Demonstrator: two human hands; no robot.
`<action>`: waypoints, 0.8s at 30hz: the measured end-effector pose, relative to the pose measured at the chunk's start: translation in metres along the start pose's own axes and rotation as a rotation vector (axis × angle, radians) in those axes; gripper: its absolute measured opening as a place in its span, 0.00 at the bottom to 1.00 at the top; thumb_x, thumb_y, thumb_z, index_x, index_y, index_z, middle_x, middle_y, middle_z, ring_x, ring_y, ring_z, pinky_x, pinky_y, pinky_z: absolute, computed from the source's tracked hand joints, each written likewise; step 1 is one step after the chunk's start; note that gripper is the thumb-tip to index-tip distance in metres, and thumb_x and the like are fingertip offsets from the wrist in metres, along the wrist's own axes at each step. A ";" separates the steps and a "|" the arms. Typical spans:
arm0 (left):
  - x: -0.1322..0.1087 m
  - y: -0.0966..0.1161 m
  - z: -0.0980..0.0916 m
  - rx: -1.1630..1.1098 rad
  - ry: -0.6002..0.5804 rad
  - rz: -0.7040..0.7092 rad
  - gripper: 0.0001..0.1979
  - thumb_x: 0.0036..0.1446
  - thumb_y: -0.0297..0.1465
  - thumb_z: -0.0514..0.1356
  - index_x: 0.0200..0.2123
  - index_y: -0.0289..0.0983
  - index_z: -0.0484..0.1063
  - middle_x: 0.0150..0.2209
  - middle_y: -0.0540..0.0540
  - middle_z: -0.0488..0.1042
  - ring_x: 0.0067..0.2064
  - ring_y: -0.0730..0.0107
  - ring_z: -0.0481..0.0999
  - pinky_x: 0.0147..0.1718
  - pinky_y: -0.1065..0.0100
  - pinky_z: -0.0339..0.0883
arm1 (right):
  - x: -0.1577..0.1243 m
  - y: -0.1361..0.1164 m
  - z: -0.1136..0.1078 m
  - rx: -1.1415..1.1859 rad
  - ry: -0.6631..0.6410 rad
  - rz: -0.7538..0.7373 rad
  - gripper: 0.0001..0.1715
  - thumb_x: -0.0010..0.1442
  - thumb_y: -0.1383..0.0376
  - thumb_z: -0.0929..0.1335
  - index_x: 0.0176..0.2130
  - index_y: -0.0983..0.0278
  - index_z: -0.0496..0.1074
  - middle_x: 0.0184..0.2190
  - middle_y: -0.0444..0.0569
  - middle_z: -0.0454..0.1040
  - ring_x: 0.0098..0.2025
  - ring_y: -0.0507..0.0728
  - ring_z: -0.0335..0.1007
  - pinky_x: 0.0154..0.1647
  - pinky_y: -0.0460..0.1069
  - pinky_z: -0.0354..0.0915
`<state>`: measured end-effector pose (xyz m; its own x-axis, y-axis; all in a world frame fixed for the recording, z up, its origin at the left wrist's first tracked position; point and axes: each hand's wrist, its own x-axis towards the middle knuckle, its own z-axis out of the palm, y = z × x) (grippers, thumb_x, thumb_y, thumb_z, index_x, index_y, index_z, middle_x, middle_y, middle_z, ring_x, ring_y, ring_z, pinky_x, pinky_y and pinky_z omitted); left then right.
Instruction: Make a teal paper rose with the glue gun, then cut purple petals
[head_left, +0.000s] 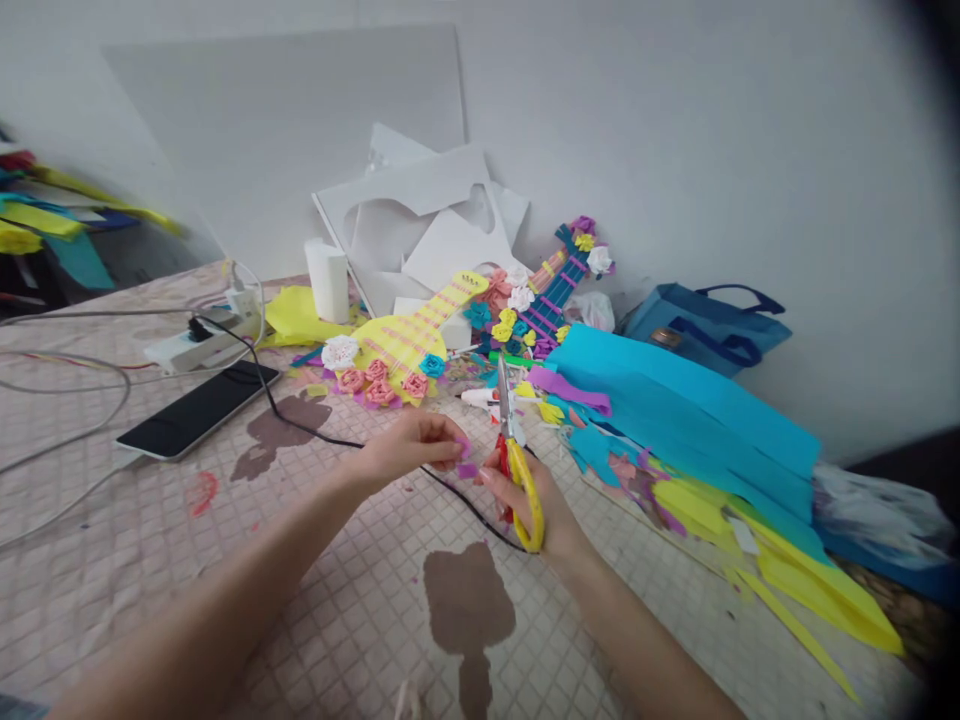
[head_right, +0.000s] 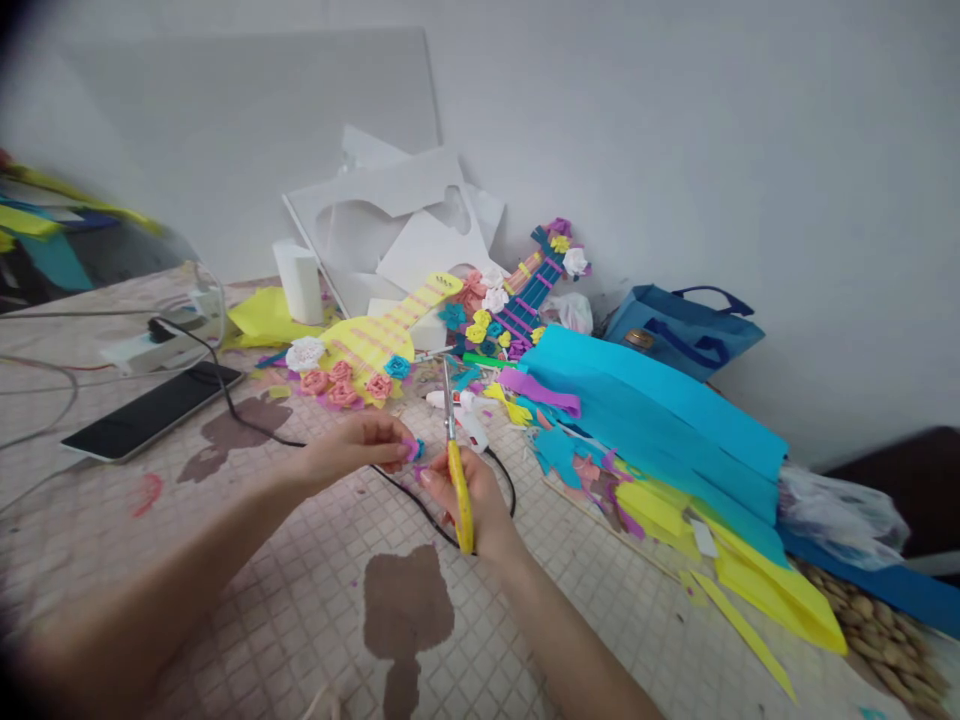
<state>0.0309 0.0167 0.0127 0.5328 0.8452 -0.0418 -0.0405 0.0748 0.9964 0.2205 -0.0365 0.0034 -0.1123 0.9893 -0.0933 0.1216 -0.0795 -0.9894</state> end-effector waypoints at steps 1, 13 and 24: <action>0.000 0.000 0.004 0.000 -0.027 -0.001 0.14 0.48 0.35 0.66 0.33 0.30 0.72 0.24 0.50 0.72 0.25 0.79 0.70 0.27 0.75 0.65 | 0.001 0.000 0.000 -0.012 0.019 0.000 0.21 0.46 0.51 0.72 0.31 0.62 0.64 0.21 0.37 0.64 0.17 0.46 0.56 0.14 0.42 0.57; -0.001 -0.009 0.018 -0.003 -0.097 -0.040 0.18 0.49 0.40 0.66 0.36 0.33 0.69 0.26 0.50 0.73 0.26 0.76 0.71 0.27 0.72 0.66 | 0.006 0.000 0.004 -0.013 0.094 0.026 0.16 0.44 0.59 0.70 0.31 0.62 0.64 0.22 0.37 0.65 0.17 0.46 0.58 0.14 0.43 0.58; -0.002 -0.012 0.028 -0.107 0.060 -0.084 0.17 0.45 0.40 0.69 0.26 0.32 0.71 0.24 0.48 0.75 0.25 0.77 0.72 0.28 0.74 0.67 | 0.001 -0.005 -0.004 -0.124 0.078 -0.036 0.18 0.50 0.51 0.67 0.32 0.62 0.61 0.20 0.37 0.60 0.17 0.47 0.57 0.16 0.44 0.58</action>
<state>0.0538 -0.0002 0.0029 0.4869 0.8633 -0.1326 -0.0896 0.2004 0.9756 0.2239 -0.0346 0.0092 -0.0423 0.9981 -0.0445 0.2407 -0.0331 -0.9700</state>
